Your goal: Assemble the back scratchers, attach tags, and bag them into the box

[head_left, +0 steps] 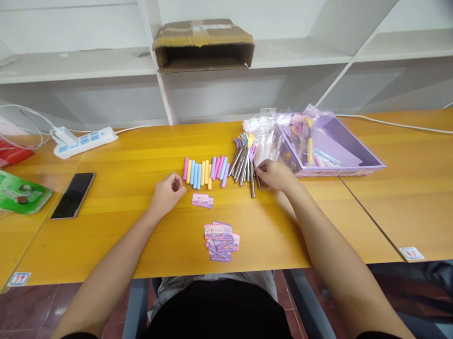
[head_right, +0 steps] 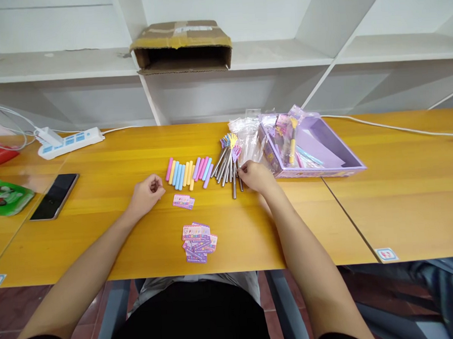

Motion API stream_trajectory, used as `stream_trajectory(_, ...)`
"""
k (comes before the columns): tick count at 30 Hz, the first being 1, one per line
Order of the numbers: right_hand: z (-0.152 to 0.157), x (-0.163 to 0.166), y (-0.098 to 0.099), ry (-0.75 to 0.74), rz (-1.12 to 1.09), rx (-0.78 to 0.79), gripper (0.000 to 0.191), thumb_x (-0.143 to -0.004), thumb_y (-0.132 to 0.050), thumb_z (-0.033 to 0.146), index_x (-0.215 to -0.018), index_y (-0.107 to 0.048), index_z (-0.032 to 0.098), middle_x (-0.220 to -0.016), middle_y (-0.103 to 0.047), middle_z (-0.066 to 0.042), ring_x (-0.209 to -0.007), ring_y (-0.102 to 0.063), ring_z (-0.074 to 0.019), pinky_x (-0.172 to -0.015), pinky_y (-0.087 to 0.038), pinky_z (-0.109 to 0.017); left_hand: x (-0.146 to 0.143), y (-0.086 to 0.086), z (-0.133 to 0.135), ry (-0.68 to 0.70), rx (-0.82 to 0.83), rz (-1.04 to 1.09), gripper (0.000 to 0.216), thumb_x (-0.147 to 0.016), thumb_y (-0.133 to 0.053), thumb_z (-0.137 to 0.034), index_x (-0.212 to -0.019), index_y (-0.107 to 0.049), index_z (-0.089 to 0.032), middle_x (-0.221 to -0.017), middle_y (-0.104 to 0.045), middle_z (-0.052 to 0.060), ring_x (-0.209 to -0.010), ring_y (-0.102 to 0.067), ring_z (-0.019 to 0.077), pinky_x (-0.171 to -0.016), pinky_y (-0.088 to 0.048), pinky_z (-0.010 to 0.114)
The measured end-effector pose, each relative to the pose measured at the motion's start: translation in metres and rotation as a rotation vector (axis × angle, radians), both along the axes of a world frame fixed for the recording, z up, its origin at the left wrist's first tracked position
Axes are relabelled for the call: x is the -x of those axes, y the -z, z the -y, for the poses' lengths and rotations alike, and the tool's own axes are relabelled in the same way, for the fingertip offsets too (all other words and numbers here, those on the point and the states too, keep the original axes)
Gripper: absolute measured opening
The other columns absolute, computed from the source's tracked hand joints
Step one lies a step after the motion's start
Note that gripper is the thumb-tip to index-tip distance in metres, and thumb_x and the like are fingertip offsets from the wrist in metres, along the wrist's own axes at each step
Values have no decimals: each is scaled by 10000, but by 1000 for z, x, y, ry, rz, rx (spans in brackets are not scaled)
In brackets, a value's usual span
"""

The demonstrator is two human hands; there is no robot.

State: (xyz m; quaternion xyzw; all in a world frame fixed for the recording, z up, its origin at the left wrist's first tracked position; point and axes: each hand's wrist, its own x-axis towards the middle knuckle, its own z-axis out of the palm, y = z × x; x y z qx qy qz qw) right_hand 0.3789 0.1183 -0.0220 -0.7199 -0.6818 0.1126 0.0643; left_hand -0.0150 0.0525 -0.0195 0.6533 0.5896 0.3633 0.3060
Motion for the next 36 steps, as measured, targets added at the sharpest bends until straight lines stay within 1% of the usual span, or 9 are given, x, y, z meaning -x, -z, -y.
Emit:
stream_trajectory(7,1,6,1,53,6,-14,323,-1023,-620,430,-1151,-755,166,-1072,-836,-186,-1012,-792,-316,-810,-525,-348,1,1,-2,-31,10,-8,83,-818,-623,-219,-834,-546,-246,-711,-581,-51,-650,-562,152,-650,-429,282)
stream_trajectory(11,0,9,2,74,15,-25,330,-1006,-634,465,-1067,-775,172,-1043,-834,-200,-996,-795,-324,-809,-526,-352,2,4,-5,-17,-27,-30,63,-857,-614,-200,-893,-584,-242,-766,-603,-37,-701,-591,163,-698,-464,293)
stream_trajectory(16,-2,8,3,108,-6,-44,312,-973,-655,462,-921,-774,178,-940,-829,-204,-934,-796,-330,-766,-518,-345,3,6,-10,30,-183,-164,244,-903,-619,-164,-1109,-734,-226,-1051,-638,38,-828,-624,175,-811,-533,320)
stream_trajectory(20,-3,5,4,128,-33,-75,350,-973,-647,500,-847,-748,190,-875,-815,-197,-897,-794,-338,-747,-510,-348,2,9,-13,110,-214,-294,365,-1001,-619,-264,-1349,-726,-238,-1218,-636,86,-996,-653,228,-985,-552,393)
stream_trajectory(24,-4,1,5,138,-55,-112,310,-960,-659,486,-915,-727,186,-896,-815,-185,-873,-777,-319,-739,-512,-340,1,13,-14,139,-238,-389,344,-1032,-620,-314,-1347,-738,-242,-1265,-654,108,-1230,-614,306,-1150,-483,473)
stream_trajectory(28,-4,-2,7,170,-152,-224,314,-918,-698,376,-1149,-667,166,-977,-814,-173,-897,-754,-312,-787,-534,-352,3,15,-15,88,-219,-366,240,-1025,-622,-276,-1225,-741,-222,-1173,-659,99,-1070,-645,271,-1062,-520,444)
stream_trajectory(32,-3,-3,6,186,-252,-327,458,-931,-647,346,-1333,-578,136,-883,-782,-123,-886,-727,-318,-822,-541,-372,5,13,-15,16,-198,-369,45,-988,-650,-226,-1015,-685,-217,-1054,-660,81,-933,-642,251,-928,-524,410)
stream_trajectory(33,-3,-3,5,185,-270,-348,469,-932,-638,347,-1346,-571,137,-870,-772,-110,-877,-719,-313,-824,-538,-372,6,12,-15,-5,-182,-378,7,-977,-665,-219,-983,-661,-219,-1024,-664,79,-915,-641,255,-889,-517,403)
stream_trajectory(36,0,-1,0,188,-316,-398,370,-940,-613,358,-1259,-610,172,-870,-745,-82,-848,-691,-282,-819,-519,-362,7,9,-14,-63,-111,-427,92,-952,-707,-223,-1015,-641,-220,-938,-676,71,-858,-643,271,-790,-485,390)
